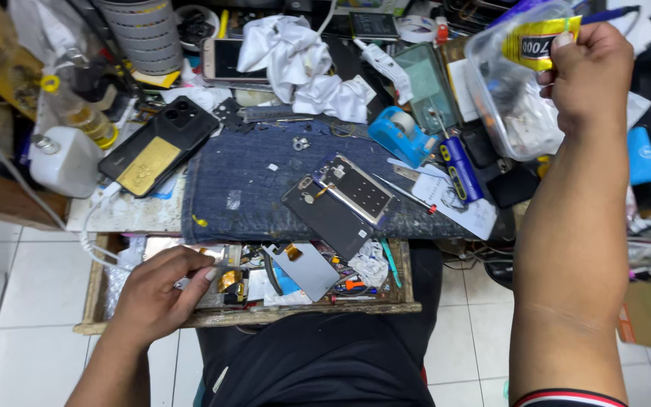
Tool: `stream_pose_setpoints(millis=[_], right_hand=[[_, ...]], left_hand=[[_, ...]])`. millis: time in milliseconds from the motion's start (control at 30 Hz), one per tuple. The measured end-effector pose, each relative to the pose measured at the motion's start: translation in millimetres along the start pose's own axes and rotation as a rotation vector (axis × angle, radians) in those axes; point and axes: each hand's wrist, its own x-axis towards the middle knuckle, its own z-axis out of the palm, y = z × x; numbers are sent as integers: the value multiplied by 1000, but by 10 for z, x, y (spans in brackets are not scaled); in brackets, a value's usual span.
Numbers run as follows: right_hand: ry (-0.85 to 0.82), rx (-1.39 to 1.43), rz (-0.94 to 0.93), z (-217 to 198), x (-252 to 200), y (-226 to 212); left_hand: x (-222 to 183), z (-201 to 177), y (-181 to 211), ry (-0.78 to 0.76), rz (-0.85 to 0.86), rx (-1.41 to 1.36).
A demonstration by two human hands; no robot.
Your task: The person searches through a container for small components, then applies glue to the inner frame of a mobile phone.
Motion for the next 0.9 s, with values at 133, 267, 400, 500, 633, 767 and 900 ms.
stream_pose_setpoints(millis=[133,267,400,500,633,767,900], right_hand=[[-120,431,-14,-189,-488,-138],[-194,646,-29,60,-1101,-293],[-247,718,41,430,-1712,-482],[-271,721,120,571,-1993,-591],[-266,462,-64,545,-2036,-488],[-54,-176,-196,736,-2135,-383],[-367,433,42,656,-1988,-488]], left_hand=[[412,182,301,20,95,-170],[1021,654,735,-15,175,-333],[1683,1150,1153,-105,121,-638],[1824,1285,1222,-249,186,-554],[1616,1362,1201,-177,196,-444],[1436,1429,1259,-202,23,-448],[1475,1329,1253,-316,-69,-556]])
